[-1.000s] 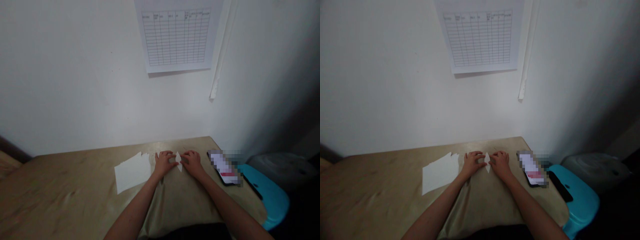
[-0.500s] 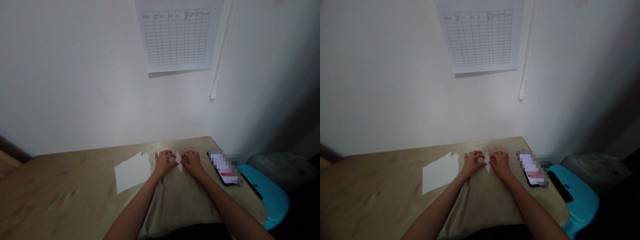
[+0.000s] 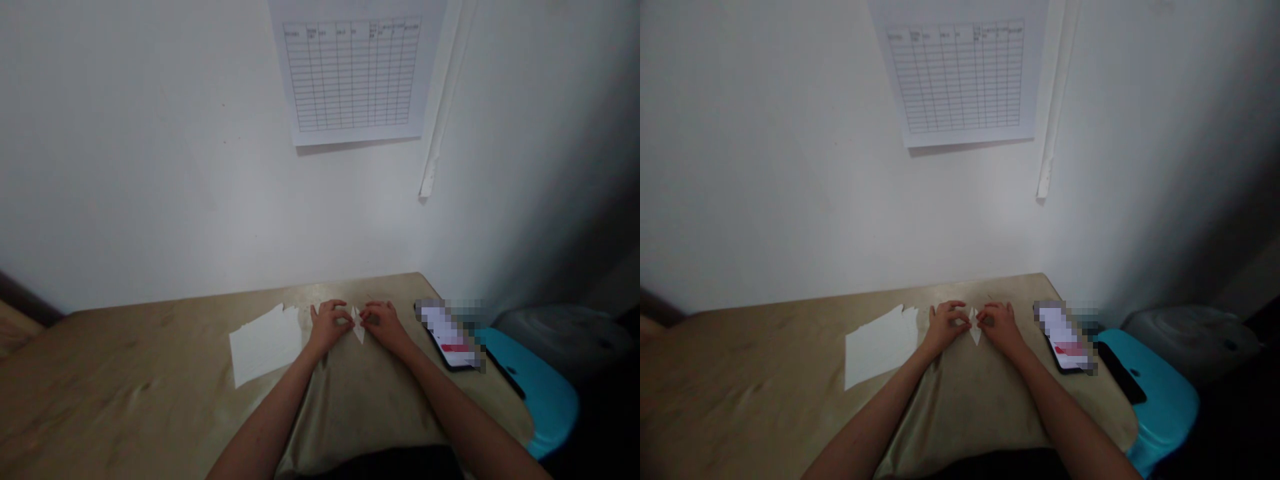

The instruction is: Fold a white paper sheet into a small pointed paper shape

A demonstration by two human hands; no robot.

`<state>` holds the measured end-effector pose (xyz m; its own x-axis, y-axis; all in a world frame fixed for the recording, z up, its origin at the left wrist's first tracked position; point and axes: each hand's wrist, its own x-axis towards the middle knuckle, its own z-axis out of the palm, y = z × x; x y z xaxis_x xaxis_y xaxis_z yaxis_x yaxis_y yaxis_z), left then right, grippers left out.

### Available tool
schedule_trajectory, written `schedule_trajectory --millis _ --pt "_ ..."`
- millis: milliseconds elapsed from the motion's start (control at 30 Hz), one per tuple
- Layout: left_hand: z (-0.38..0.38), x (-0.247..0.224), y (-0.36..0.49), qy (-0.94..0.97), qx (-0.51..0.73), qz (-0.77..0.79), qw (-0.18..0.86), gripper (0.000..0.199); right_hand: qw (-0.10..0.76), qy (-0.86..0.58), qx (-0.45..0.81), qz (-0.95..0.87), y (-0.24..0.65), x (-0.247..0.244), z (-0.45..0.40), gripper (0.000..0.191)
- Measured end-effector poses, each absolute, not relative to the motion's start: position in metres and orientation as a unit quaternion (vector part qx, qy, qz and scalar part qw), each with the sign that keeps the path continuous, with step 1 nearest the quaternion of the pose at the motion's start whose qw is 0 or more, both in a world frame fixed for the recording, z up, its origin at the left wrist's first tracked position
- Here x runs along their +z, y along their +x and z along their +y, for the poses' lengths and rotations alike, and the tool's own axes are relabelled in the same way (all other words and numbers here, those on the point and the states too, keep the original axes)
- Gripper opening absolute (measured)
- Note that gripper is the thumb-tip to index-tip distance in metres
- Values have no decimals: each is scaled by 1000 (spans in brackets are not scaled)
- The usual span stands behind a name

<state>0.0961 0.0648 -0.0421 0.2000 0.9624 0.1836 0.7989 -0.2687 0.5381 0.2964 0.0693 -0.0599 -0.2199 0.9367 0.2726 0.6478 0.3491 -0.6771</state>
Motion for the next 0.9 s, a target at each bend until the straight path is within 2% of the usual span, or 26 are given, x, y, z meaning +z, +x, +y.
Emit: schedule_trajectory --millis 333,900 --pt "64 -43 95 784 251 550 141 4 309 -549 185 -754 298 -57 66 10" --pt "63 -46 94 787 258 540 149 12 291 -520 204 -776 303 -53 66 16"
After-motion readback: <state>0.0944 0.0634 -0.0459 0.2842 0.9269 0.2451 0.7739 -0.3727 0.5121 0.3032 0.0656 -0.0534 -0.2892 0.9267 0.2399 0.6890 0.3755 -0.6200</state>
